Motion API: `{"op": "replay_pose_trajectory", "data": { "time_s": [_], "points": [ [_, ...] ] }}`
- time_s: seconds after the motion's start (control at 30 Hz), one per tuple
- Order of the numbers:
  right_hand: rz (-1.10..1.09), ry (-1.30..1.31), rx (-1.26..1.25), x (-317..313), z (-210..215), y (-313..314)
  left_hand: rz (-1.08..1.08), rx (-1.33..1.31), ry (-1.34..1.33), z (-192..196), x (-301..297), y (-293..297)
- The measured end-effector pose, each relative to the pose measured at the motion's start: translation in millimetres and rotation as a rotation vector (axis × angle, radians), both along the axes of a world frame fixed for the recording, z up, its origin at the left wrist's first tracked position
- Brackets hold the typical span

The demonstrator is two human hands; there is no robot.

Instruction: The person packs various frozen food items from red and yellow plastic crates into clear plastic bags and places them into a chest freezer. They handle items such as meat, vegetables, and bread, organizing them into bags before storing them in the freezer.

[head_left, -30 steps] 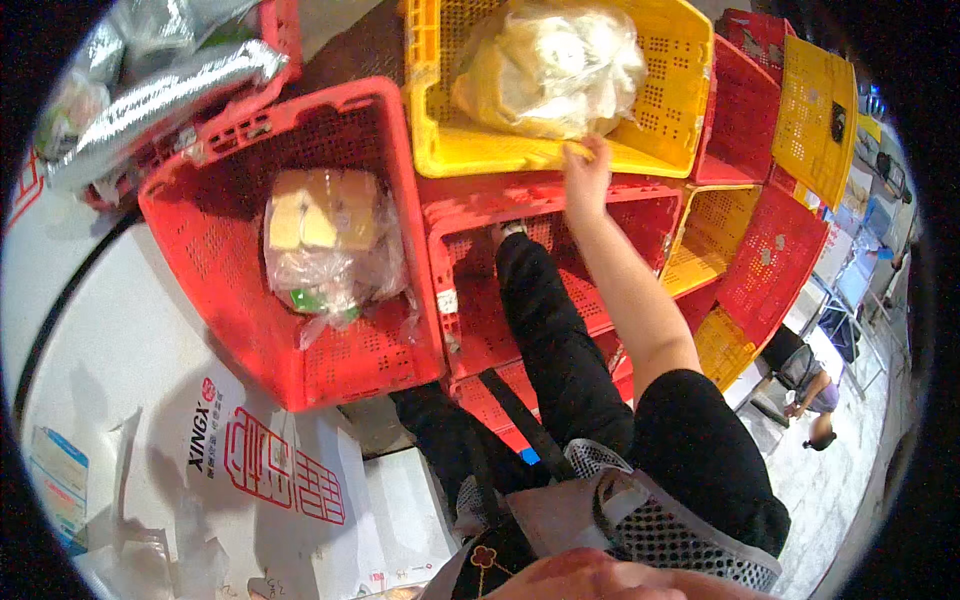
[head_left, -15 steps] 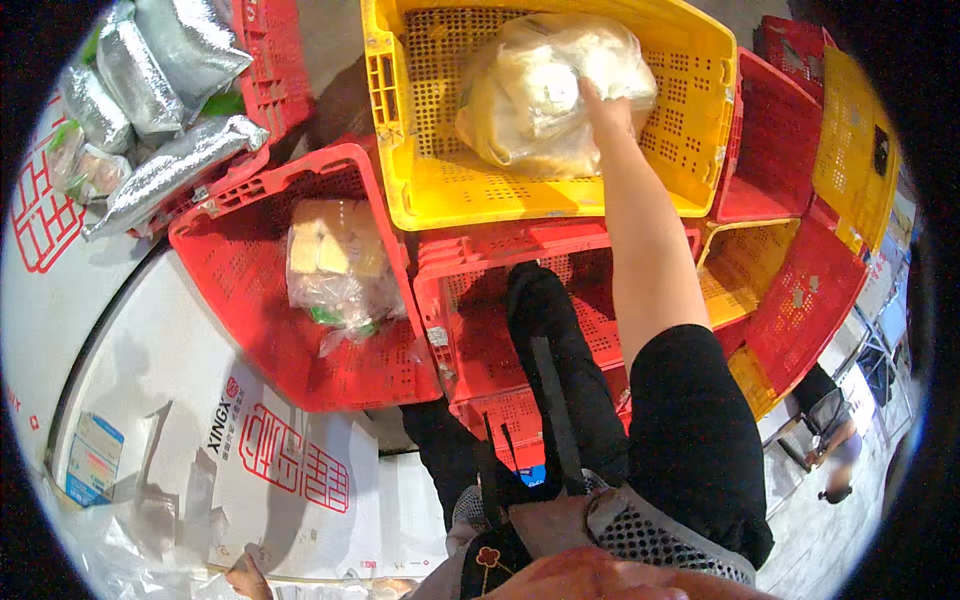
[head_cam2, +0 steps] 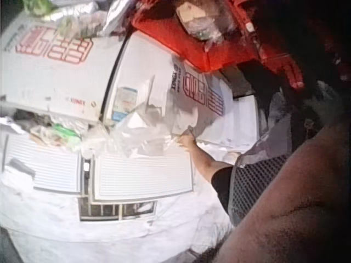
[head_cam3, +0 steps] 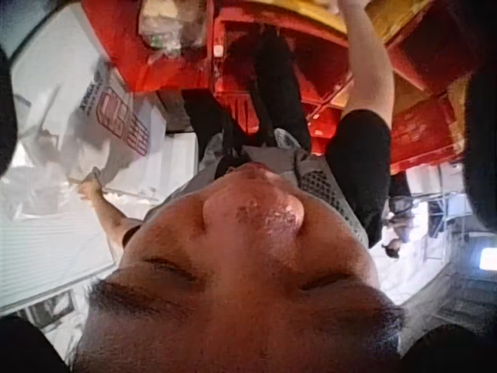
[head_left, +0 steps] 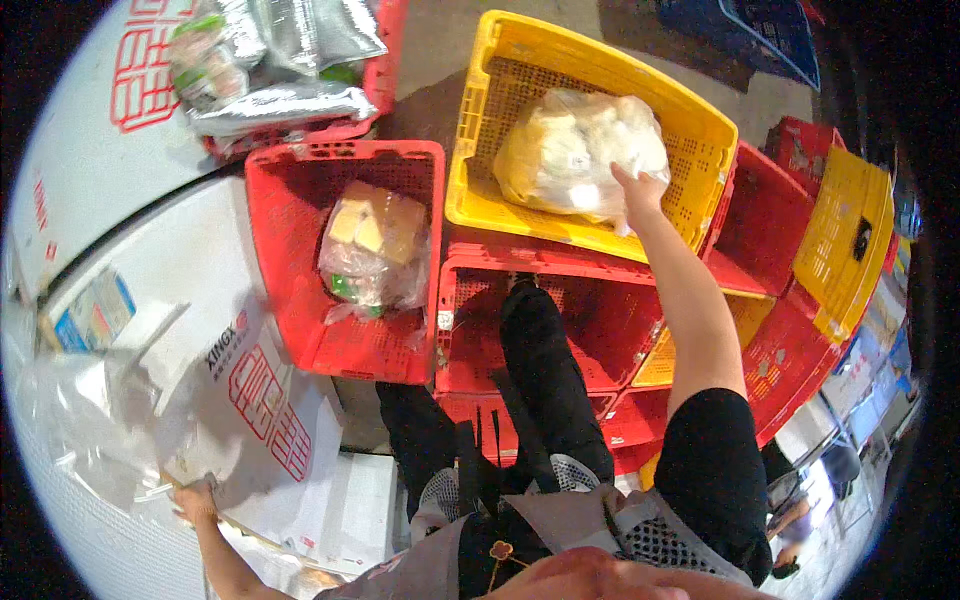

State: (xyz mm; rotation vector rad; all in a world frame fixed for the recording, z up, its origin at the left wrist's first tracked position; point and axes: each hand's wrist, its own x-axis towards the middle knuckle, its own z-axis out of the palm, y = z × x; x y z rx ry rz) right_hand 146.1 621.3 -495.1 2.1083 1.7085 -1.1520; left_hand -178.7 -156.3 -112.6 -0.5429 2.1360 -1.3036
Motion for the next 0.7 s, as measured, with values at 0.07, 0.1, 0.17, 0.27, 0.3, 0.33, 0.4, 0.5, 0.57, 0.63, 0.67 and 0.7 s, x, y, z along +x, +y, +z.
{"op": "replay_pose_trajectory", "data": {
  "time_s": [0.07,0.1,0.17,0.27,0.3,0.33,0.4,0.5,0.57,0.63,0.67,0.7],
  "points": [
    [-0.121,0.228,-0.011,-3.3,38.9,0.5,-0.057,-0.006,-0.032,2.3,2.4,5.4],
    [-0.227,0.409,-0.115,-3.9,64.3,-1.4,-0.036,0.038,-0.007,2.8,3.8,11.8],
    [-0.124,0.389,-0.147,-8.1,123.9,-9.5,-0.057,0.031,-0.013,4.7,4.6,28.7],
    [0.32,0.142,0.028,-28.3,225.5,-42.8,-0.279,0.289,-0.113,13.4,4.5,41.3],
    [0.175,0.446,-0.123,-32.9,263.4,-59.7,-0.312,0.323,-0.109,14.5,4.9,38.5],
    [0.206,0.416,-0.133,-41.1,299.1,-76.1,-0.361,0.306,-0.014,12.2,10.4,33.8],
    [0.255,0.535,-0.166,-51.9,365.4,-115.9,-0.325,0.355,0.087,11.7,15.3,12.8],
    [0.414,0.546,-0.126,-55.6,449.6,-177.9,-0.382,0.483,0.327,2.4,24.8,-19.7],
    [0.483,0.652,-0.145,-48.4,497.8,-223.4,-0.309,0.64,0.508,-2.1,21.7,-27.8],
    [0.563,0.688,-0.227,-39.9,546.2,-272.1,-0.35,0.702,0.655,-2.6,24.5,-30.8],
    [0.606,0.761,-0.337,-38.8,569.7,-295.9,-0.28,0.649,0.491,-2.9,22.6,-25.5],
    [0.714,0.7,-0.284,-37.4,594.2,-323.3,-0.395,0.71,0.623,-3.0,38.8,-27.3]
  ]
}}
